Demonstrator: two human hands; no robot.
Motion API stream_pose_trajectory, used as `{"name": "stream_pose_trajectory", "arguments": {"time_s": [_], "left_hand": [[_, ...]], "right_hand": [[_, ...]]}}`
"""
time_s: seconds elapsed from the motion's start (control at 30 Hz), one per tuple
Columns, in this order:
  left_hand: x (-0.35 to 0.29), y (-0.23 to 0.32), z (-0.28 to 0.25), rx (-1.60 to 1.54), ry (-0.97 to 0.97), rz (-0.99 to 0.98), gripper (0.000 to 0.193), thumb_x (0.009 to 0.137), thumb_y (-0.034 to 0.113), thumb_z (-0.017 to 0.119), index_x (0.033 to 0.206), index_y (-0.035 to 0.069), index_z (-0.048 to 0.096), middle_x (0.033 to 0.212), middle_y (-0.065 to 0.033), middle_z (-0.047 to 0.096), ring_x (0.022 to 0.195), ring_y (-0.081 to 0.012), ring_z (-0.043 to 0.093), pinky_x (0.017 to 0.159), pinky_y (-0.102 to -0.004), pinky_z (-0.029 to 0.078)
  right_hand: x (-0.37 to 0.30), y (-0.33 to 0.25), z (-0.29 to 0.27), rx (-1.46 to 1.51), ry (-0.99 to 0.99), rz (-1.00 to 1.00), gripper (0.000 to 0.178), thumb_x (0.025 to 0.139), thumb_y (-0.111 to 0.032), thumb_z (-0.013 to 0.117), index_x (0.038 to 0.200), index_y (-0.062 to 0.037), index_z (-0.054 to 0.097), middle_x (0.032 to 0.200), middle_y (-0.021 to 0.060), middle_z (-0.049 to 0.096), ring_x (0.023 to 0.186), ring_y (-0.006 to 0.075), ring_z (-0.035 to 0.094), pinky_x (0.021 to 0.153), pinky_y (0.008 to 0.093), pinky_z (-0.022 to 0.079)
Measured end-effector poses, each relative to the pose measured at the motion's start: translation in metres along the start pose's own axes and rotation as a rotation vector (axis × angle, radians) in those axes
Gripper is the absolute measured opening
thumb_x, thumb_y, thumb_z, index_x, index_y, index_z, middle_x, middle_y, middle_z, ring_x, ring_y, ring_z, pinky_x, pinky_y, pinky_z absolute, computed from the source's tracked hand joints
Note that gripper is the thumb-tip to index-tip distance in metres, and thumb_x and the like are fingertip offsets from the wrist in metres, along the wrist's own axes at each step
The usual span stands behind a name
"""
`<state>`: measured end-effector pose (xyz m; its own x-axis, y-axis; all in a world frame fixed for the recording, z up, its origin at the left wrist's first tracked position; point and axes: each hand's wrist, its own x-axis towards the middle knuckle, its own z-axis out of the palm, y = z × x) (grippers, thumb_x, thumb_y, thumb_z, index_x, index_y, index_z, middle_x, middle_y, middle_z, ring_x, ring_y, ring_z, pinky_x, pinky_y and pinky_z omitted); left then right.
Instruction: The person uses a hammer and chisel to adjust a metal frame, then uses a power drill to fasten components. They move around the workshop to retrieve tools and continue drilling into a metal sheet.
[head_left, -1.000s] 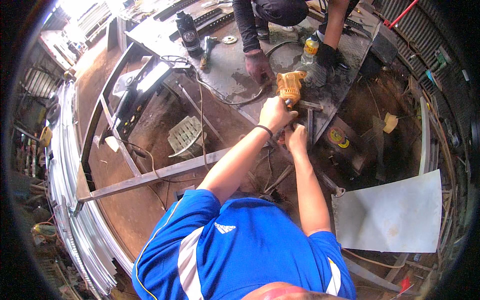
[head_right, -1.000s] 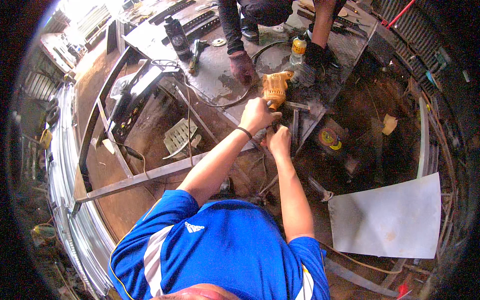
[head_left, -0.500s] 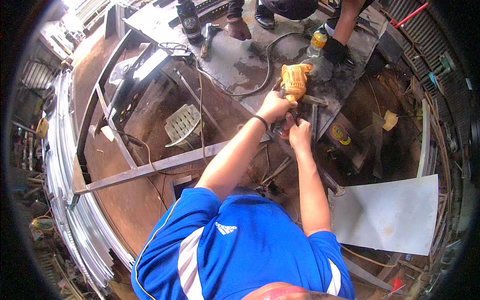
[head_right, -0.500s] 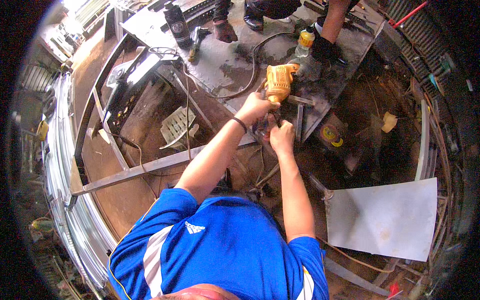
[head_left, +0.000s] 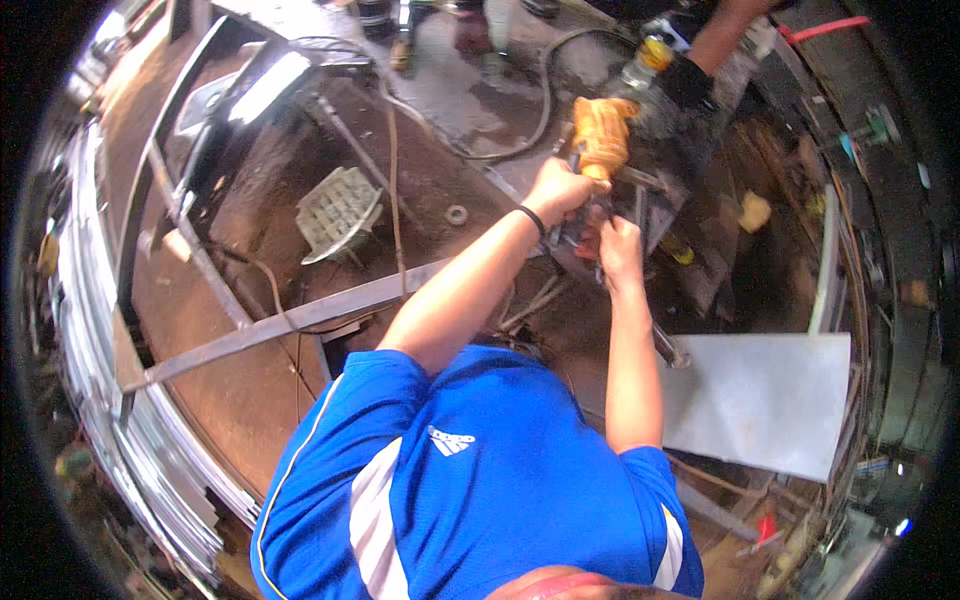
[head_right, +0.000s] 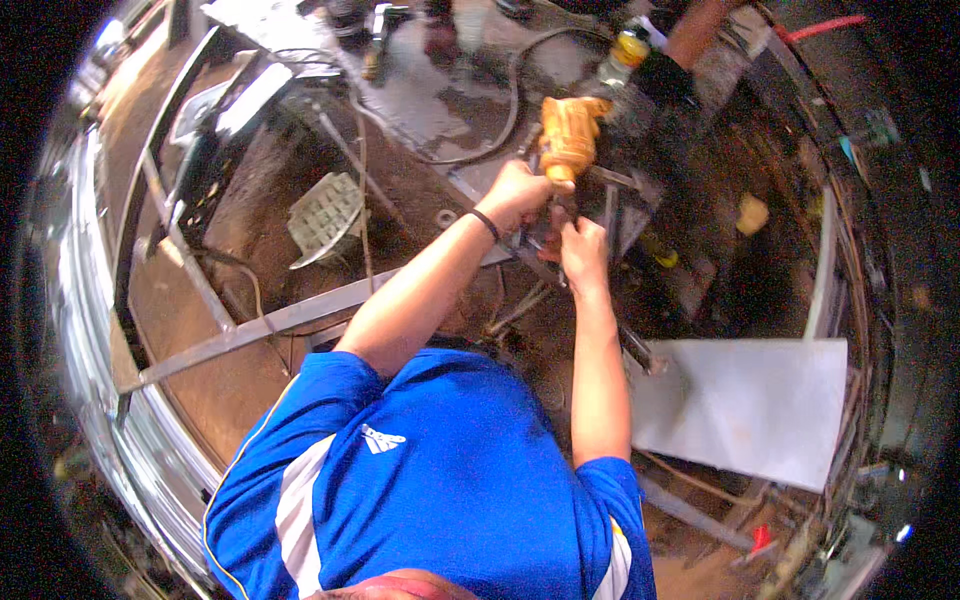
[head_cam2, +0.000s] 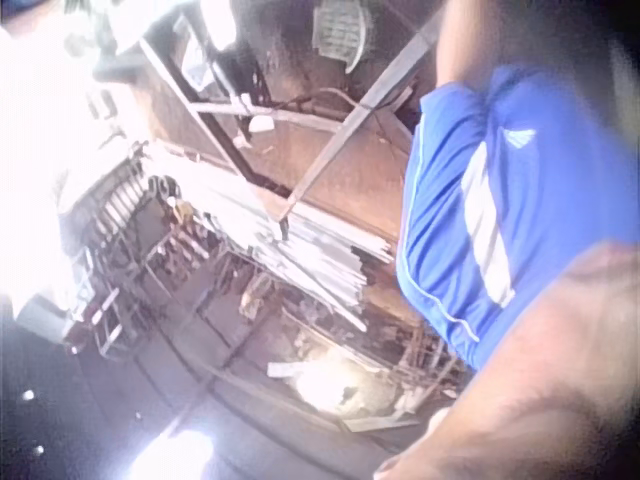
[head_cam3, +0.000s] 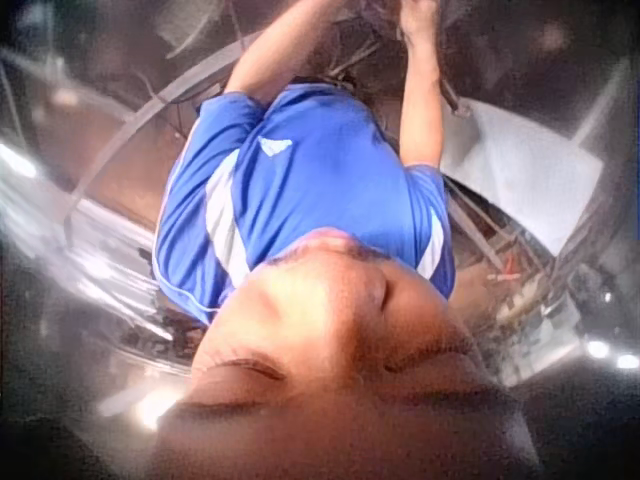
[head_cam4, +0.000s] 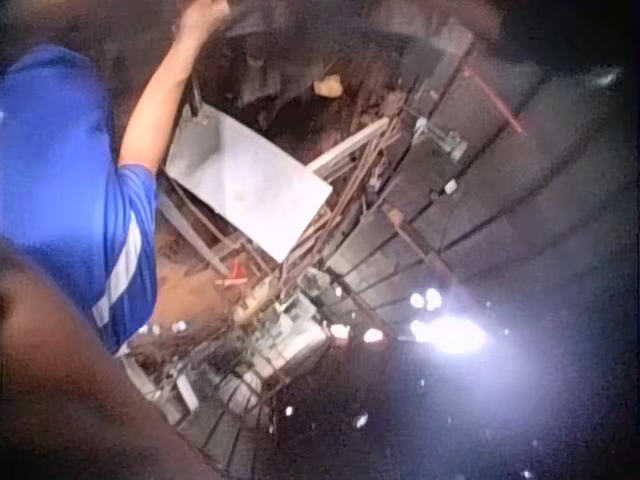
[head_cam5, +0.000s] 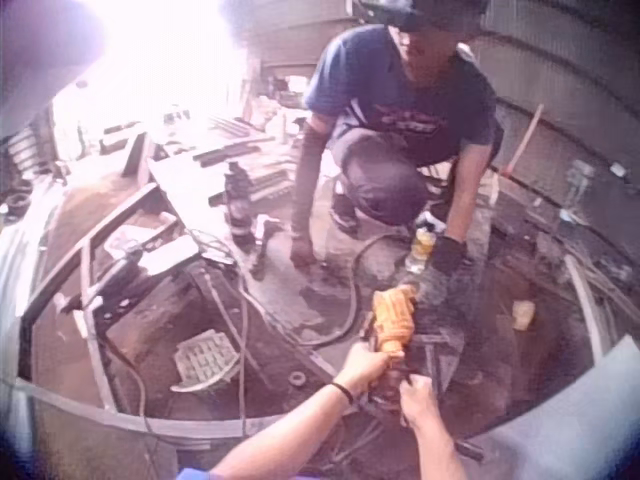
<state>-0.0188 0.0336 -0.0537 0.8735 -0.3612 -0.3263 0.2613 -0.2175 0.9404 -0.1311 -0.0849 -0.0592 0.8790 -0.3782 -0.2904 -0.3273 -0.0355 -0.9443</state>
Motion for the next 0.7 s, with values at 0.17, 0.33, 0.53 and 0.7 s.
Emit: {"name": "stream_pose_trajectory", "arguments": {"time_s": [0.17,0.33,0.53,0.7], "left_hand": [[-0.019,0.036,0.005,0.471,0.061,0.347,0.055,0.072,0.045,0.087,0.097,-0.002,0.076,0.091,-0.0247,0.074,0.09,-0.0348,0.075,0.082,-0.0436,0.059],[0.019,-0.003,0.002,-0.038,-0.141,-0.098,0.042,0.073,0.031,0.088,0.1,0.002,0.076,0.084,-0.0177,0.076,0.081,-0.0267,0.075,0.074,-0.0406,0.057],[-0.021,0.015,-0.029,0.342,-0.135,0.202,0.05,0.08,0.045,0.084,0.086,-0.003,0.073,0.069,-0.018,0.069,0.064,-0.0235,0.068,0.065,-0.0405,0.052],[-0.053,0.017,-0.12,0.219,-0.097,0.126,0.035,0.086,0.035,0.082,0.082,0.001,0.074,0.069,-0.0076,0.071,0.063,-0.0118,0.064,0.06,-0.0328,0.051]], "right_hand": [[-0.001,-0.004,-0.032,0.233,-0.094,0.097,0.053,0.099,-0.049,0.065,0.095,0.0044,0.065,0.084,0.0124,0.069,0.067,0.0225,0.071,0.059,0.0352,0.061],[-0.045,-0.011,-0.03,0.122,0.048,0.135,0.046,0.098,-0.039,0.07,0.104,0.0069,0.066,0.091,0.0136,0.07,0.074,0.0217,0.073,0.06,0.0325,0.062],[-0.071,0.001,-0.017,-0.194,0.158,0.06,0.028,0.094,-0.019,0.076,0.096,0.0082,0.07,0.078,0.0079,0.071,0.068,0.0139,0.07,0.054,0.0264,0.056],[-0.114,-0.01,-0.044,0.118,-0.134,0.188,0.022,0.092,-0.015,0.075,0.093,0.0065,0.07,0.076,0.0094,0.069,0.061,0.0149,0.066,0.052,0.0282,0.053]]}}
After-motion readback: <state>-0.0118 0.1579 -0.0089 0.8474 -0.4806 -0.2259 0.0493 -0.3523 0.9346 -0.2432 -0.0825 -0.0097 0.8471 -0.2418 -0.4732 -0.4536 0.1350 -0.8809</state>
